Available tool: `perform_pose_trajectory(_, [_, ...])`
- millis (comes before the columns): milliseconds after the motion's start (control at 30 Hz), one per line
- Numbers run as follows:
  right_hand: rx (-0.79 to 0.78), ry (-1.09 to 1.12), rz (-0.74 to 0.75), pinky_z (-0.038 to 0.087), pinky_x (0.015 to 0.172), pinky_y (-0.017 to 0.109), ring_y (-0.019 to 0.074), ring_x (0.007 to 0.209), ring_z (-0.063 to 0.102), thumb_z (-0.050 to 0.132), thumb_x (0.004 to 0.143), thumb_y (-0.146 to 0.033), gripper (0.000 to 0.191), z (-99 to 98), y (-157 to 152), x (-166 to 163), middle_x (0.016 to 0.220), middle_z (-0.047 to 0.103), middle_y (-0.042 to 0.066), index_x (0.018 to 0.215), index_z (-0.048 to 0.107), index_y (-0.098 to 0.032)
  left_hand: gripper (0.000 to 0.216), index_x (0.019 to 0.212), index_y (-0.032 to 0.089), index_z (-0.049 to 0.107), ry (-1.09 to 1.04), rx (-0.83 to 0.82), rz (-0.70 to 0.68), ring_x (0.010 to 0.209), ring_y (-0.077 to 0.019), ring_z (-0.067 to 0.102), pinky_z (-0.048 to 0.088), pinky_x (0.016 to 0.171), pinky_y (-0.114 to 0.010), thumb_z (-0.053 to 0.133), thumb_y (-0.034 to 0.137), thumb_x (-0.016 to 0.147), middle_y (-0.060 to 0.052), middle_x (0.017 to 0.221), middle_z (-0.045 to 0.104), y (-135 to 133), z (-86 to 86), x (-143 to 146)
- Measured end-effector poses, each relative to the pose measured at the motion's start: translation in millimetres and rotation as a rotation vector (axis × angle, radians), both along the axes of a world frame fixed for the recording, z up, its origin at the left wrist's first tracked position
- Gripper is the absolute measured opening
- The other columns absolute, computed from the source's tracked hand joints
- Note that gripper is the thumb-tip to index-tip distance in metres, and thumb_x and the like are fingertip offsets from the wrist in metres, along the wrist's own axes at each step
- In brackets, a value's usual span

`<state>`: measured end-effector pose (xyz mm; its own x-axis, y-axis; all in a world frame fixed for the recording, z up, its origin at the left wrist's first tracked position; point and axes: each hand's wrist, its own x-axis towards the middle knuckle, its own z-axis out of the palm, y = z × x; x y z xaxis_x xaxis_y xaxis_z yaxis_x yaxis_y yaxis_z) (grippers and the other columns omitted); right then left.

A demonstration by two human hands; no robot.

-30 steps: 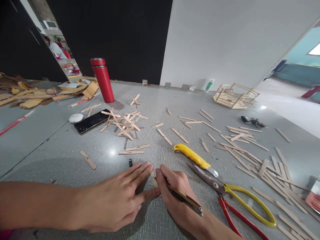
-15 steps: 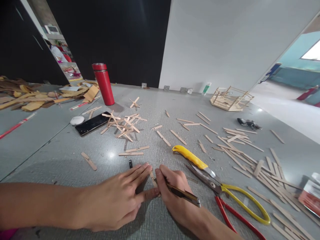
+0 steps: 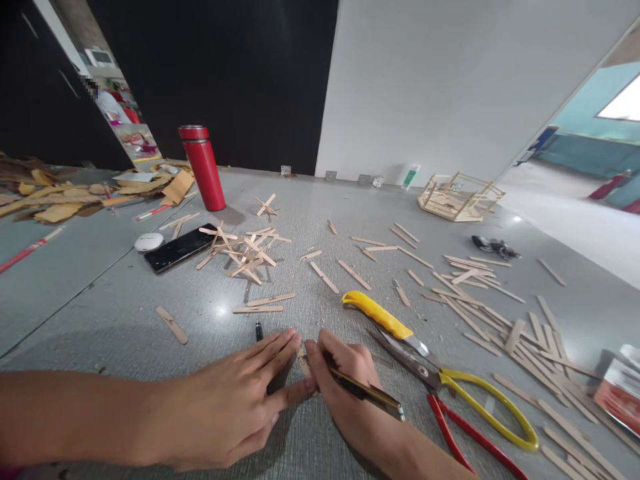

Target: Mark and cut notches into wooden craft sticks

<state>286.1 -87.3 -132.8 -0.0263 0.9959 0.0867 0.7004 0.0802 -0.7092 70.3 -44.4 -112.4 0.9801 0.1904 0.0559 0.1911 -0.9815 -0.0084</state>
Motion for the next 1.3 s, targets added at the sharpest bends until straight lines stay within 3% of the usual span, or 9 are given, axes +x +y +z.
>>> perform_pose_trajectory(233, [0.02, -0.052, 0.008, 0.028, 0.053, 0.03, 0.0136, 0.055, 0.033, 0.043, 0.106, -0.044, 0.044, -3.6, -2.4, 2.5, 0.058, 0.031, -0.008, 0.068, 0.031, -0.026, 0.062, 0.16, 0.003, 0.031, -0.023, 0.029, -0.01, 0.152, -0.0433, 0.029, 0.031, 0.123, -0.05, 0.038, 0.036, 0.108, -0.037, 0.156, 0.039, -1.1, -6.0, 0.6])
perform_pose_trajectory(433, [0.024, -0.099, 0.069, 0.03, 0.056, 0.03, 0.0136, 0.055, 0.036, 0.043, 0.108, -0.035, 0.038, -5.5, -3.6, 3.0, 0.06, 0.036, -0.008, 0.072, 0.037, -0.025, 0.063, 0.157, 0.001, 0.039, -0.037, 0.053, -0.002, 0.15, -0.0444, 0.035, 0.029, 0.123, -0.05, 0.042, 0.038, 0.106, -0.037, 0.153, 0.043, -1.4, -6.7, -0.1])
perform_pose_trajectory(633, [0.048, -0.108, 0.112, 0.03, 0.054, 0.029, 0.0124, 0.052, 0.039, 0.043, 0.109, -0.038, 0.039, -9.0, -2.4, 7.7, 0.059, 0.041, -0.008, 0.073, 0.037, -0.025, 0.062, 0.155, 0.003, 0.044, -0.022, 0.072, -0.001, 0.148, -0.0447, 0.037, 0.032, 0.122, -0.051, 0.046, 0.039, 0.105, -0.037, 0.152, 0.044, -2.9, -5.8, -0.1])
perform_pose_trajectory(867, [0.056, -0.088, 0.127, 0.029, 0.053, 0.03, 0.0121, 0.048, 0.036, 0.038, 0.11, -0.037, 0.042, -1.8, 0.0, 5.5, 0.055, 0.036, -0.009, 0.07, 0.035, -0.025, 0.063, 0.156, 0.002, 0.041, -0.003, 0.095, 0.006, 0.148, -0.0442, 0.039, 0.036, 0.12, -0.05, 0.044, 0.039, 0.105, -0.038, 0.151, 0.044, -1.6, -1.5, 1.6])
perform_pose_trajectory(1300, [0.075, 0.024, -0.006, 0.034, 0.049, 0.028, 0.0114, 0.047, 0.042, 0.037, 0.109, -0.043, 0.045, -2.0, -3.8, 2.0, 0.053, 0.046, -0.006, 0.067, 0.036, -0.026, 0.063, 0.158, 0.003, 0.038, -0.022, 0.113, -0.02, 0.148, -0.046, 0.037, 0.035, 0.12, -0.051, 0.043, 0.038, 0.106, -0.038, 0.153, 0.042, -0.7, -9.9, 1.2])
